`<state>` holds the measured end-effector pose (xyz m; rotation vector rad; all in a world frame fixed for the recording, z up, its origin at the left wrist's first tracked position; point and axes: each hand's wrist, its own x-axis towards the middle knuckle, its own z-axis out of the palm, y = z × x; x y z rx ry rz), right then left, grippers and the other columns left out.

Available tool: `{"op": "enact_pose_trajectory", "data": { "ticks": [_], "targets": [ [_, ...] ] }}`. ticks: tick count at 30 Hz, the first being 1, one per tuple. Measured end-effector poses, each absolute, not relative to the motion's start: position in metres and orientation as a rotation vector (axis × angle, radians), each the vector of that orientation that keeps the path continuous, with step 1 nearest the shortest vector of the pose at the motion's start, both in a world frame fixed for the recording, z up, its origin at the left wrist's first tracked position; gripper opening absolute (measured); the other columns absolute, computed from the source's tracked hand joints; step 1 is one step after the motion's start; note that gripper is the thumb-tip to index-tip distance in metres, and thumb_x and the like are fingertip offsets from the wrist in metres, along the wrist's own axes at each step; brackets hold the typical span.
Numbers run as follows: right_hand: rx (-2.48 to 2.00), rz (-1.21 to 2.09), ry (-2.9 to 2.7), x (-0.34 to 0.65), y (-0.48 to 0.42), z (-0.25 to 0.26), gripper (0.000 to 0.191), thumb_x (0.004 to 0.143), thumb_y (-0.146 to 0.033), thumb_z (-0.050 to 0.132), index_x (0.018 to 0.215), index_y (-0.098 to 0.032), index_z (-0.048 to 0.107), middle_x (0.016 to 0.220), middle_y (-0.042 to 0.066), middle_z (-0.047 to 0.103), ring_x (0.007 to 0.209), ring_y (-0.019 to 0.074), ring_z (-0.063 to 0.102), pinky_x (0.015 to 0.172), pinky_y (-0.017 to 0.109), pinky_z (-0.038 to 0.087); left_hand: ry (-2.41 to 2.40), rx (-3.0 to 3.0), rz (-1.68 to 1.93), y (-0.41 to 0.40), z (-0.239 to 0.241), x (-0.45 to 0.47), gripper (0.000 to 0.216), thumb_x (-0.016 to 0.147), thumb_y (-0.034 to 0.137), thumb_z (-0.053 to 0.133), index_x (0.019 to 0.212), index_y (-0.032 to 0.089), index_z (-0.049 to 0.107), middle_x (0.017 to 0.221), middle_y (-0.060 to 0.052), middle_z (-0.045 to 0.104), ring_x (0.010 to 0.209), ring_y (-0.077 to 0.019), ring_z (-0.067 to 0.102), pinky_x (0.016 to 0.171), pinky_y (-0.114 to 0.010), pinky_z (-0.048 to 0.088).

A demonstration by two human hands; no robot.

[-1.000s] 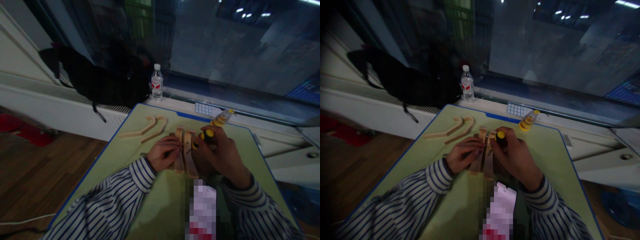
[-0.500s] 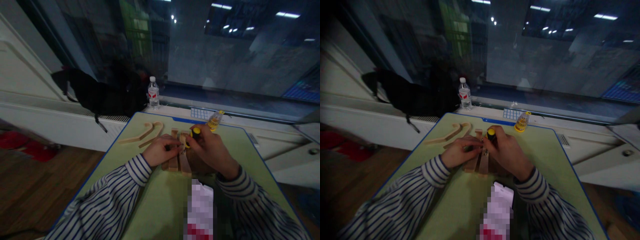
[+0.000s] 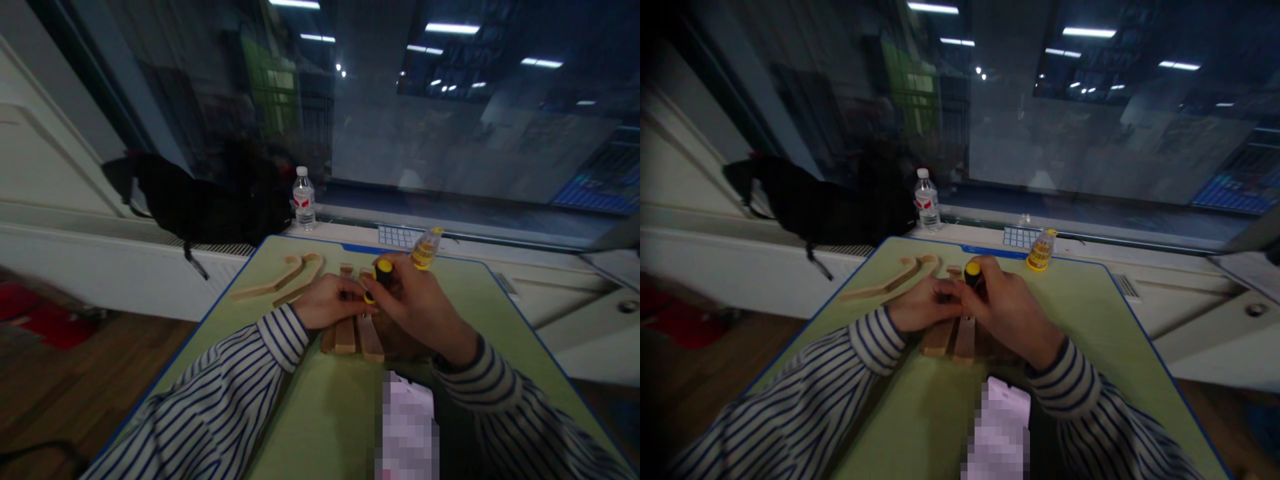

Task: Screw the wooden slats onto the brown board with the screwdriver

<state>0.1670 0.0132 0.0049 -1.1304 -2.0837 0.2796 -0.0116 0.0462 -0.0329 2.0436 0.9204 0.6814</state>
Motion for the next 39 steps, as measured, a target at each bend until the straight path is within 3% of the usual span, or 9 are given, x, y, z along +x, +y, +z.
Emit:
{"op": "enact_pose_trajectory", "data": {
  "ticks": [8,11,15,20,25,30,39],
  "targets": [
    [-1.116,0.319,-2.112,0.166,0.010,0.007,0.027,0.087,-0.043,0.050,0.101,-0.020,0.047,0.072,0.002,0.061,0.060,0.0170,0.061,0.051,0.026,0.045,0.878,2.013,0.704,0.044,-0.031,-0.010,0.025,0.077,0.034,0.064,0.086,0.013,0.073,0.076,-0.002,0.070,0.072,-0.0155,0.061,0.069,-0.024,0.048],
    [-1.110,0.300,-2.155,0.168,0.009,0.011,0.034,0.087,-0.041,0.050,0.111,-0.018,0.046,0.071,0.002,0.062,0.058,0.0167,0.060,0.051,0.027,0.045,0.913,2.042,0.699,0.043,-0.030,-0.009,0.026,0.078,0.036,0.063,0.086,0.012,0.073,0.076,-0.003,0.070,0.070,-0.0149,0.060,0.069,-0.024,0.047],
    [-1.080,0.287,-2.194,0.173,0.010,0.016,0.044,0.088,-0.036,0.050,0.126,-0.017,0.041,0.088,0.007,0.067,0.072,0.0187,0.064,0.064,0.032,0.050,0.868,2.088,0.735,0.045,-0.033,-0.009,0.027,0.079,0.038,0.062,0.087,0.014,0.072,0.078,-0.003,0.070,0.072,-0.0153,0.060,0.070,-0.024,0.047],
    [-1.026,0.201,-2.223,0.174,0.011,0.015,0.042,0.088,-0.034,0.050,0.127,-0.018,0.045,0.099,0.008,0.068,0.082,0.0202,0.065,0.072,0.035,0.051,0.873,2.078,0.765,0.046,-0.036,-0.010,0.028,0.079,0.039,0.062,0.086,0.014,0.073,0.074,-0.003,0.069,0.072,-0.0155,0.060,0.068,-0.023,0.047],
    [-1.012,0.184,-2.213,0.174,0.011,0.014,0.041,0.089,-0.032,0.050,0.127,-0.017,0.045,0.099,0.009,0.068,0.081,0.0193,0.065,0.071,0.034,0.052,0.902,2.058,0.795,0.043,-0.029,-0.009,0.032,0.074,0.039,0.068,0.093,0.013,0.071,0.077,-0.003,0.068,0.068,-0.0144,0.058,0.063,-0.023,0.046],
    [-1.044,0.147,-2.203,0.173,0.012,0.015,0.042,0.089,-0.035,0.049,0.127,-0.016,0.046,0.104,0.011,0.068,0.078,0.0196,0.066,0.069,0.034,0.052,0.858,2.061,0.995,0.042,-0.025,-0.007,0.027,0.074,0.035,0.069,0.093,0.016,0.071,0.078,-0.002,0.063,0.072,-0.0137,0.056,0.067,-0.023,0.046],
    [-1.042,0.257,-2.200,0.172,0.014,0.014,0.050,0.087,-0.029,0.051,0.134,-0.019,0.038,0.101,0.009,0.068,0.078,0.0199,0.065,0.072,0.035,0.052,0.871,2.007,0.969,0.040,-0.022,-0.007,0.021,0.076,0.030,0.068,0.091,0.016,0.073,0.076,-0.002,0.067,0.070,-0.0139,0.059,0.067,-0.024,0.047]
  ]
}}
